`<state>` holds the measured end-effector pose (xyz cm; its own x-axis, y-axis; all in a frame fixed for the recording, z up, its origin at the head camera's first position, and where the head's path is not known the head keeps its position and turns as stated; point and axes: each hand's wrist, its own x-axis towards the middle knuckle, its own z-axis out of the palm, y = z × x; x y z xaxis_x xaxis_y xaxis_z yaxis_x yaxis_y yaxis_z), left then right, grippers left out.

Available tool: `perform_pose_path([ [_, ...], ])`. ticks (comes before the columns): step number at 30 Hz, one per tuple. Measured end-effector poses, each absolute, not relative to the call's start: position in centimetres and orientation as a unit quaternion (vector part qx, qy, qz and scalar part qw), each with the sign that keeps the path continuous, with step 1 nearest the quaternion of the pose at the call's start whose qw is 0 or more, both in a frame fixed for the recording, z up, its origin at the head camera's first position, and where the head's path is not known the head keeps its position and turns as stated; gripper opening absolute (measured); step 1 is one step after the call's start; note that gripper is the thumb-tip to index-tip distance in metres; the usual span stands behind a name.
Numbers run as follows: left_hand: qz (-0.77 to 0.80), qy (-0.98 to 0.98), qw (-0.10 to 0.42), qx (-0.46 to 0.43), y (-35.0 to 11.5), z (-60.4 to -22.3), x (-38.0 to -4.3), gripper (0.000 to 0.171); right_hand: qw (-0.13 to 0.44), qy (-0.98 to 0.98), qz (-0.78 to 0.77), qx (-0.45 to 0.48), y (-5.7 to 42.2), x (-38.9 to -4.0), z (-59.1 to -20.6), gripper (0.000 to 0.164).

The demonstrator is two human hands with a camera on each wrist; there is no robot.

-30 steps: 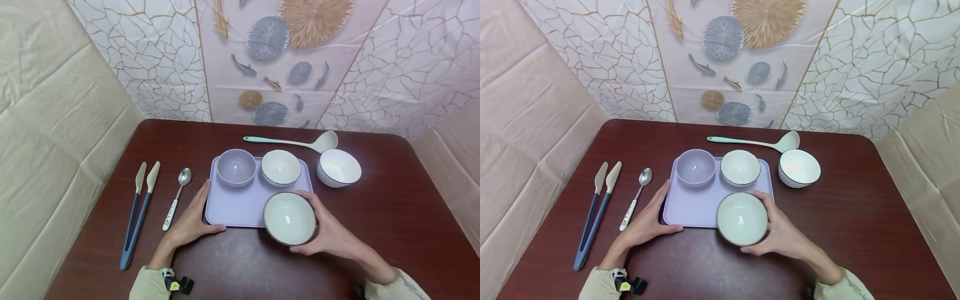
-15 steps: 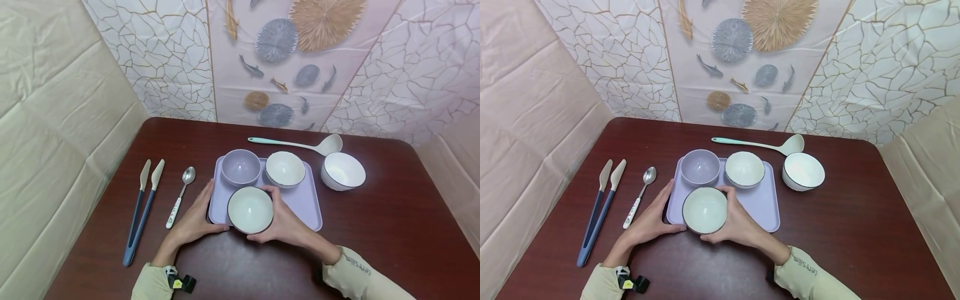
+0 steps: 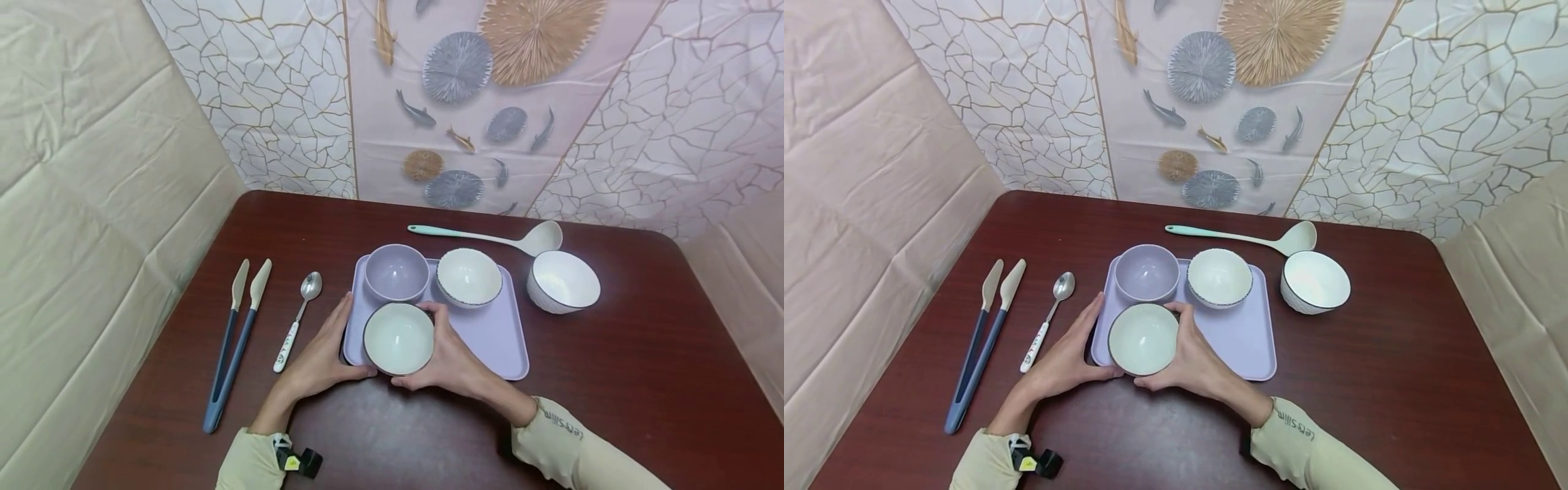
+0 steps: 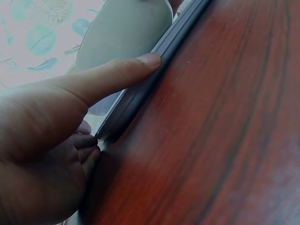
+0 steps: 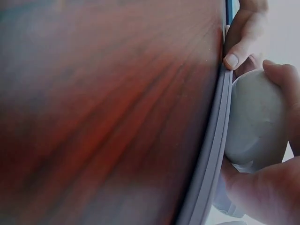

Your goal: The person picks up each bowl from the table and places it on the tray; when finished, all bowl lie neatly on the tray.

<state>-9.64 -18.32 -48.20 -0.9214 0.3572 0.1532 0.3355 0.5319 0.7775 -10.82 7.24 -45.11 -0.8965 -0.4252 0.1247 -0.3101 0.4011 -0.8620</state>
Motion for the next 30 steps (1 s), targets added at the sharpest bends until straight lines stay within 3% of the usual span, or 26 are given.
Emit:
perform_pose_path([
  [16, 0.445, 0.874, 0.019, 0.192, -18.1, -48.1, -9.4, 0.127, 0.056, 0.84, -0.484, -0.238, 8.4, -10.3, -44.2, 0.123],
  [19, 0.446, 0.874, 0.023, 0.192, -18.0, -48.2, -9.3, 0.127, 0.026, 0.836, -0.491, -0.243, 10.2, -9.8, -42.9, 0.108],
  [25, 0.45, 0.872, 0.024, 0.193, -18.1, -48.1, -9.2, 0.126, -0.025, 0.826, -0.511, -0.236, 17.2, -9.6, -40.0, 0.052],
  [30, 0.447, 0.873, 0.018, 0.194, -18.2, -47.9, -9.3, 0.126, -0.04, 0.842, -0.512, -0.166, 24.0, -10.5, -40.2, 0.034],
])
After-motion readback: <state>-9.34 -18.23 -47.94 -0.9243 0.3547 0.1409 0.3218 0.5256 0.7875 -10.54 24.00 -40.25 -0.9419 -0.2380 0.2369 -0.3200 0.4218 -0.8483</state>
